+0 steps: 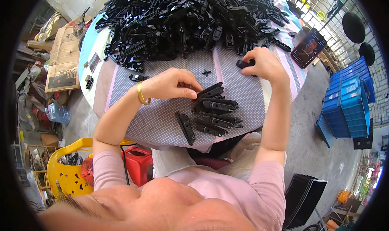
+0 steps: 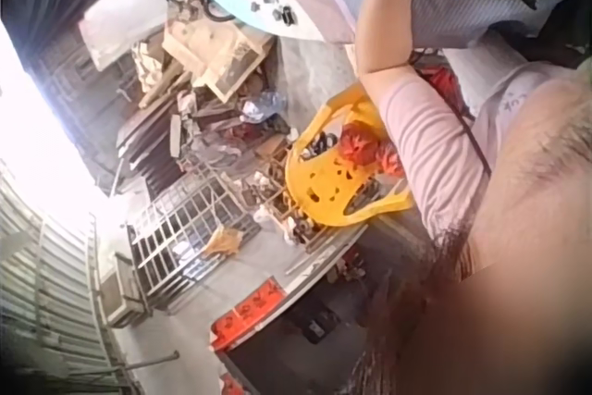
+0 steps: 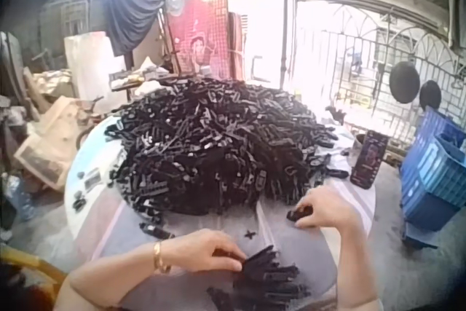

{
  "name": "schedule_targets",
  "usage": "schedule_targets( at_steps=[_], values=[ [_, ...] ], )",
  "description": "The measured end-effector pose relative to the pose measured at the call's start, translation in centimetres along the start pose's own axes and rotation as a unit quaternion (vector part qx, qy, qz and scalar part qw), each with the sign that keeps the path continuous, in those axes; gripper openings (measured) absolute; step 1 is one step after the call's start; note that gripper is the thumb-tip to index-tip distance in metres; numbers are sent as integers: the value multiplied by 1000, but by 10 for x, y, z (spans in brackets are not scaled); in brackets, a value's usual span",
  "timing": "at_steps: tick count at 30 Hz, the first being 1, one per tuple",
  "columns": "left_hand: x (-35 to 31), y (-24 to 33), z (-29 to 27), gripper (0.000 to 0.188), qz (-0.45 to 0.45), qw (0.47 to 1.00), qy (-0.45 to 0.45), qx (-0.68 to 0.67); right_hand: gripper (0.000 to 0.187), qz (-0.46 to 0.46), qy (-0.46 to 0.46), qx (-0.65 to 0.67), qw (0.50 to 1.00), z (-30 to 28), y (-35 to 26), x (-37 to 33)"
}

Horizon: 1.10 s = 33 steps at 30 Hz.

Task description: Sorting and organizing black hair clips into groups on a table.

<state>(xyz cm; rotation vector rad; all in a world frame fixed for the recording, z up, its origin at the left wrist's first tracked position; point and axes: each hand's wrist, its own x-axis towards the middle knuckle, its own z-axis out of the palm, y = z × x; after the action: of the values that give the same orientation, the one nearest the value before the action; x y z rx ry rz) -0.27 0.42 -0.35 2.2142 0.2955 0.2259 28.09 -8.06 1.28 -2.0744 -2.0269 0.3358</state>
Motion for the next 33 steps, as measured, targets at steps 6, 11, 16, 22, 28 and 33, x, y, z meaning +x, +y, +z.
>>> schedule_targets(
  at_steps=[6,11,16,22,28,33],
  values=[
    [-3,-14,-16,23,-91,859,335,377,28,-179,101,66,976,27,-26,20],
    [3,-30,-18,23,-181,803,273,498,28,-268,197,112,936,43,-55,24],
    [3,-17,-17,20,-29,822,375,427,33,-213,202,218,931,50,-60,22],
    [5,4,-2,27,-89,906,346,-227,34,-266,277,201,901,48,-81,16],
    [5,0,14,36,-78,855,317,-404,34,-289,326,58,898,51,-84,17],
    [3,0,16,43,-71,891,302,-332,35,-324,326,40,887,51,-91,16]
  ],
)
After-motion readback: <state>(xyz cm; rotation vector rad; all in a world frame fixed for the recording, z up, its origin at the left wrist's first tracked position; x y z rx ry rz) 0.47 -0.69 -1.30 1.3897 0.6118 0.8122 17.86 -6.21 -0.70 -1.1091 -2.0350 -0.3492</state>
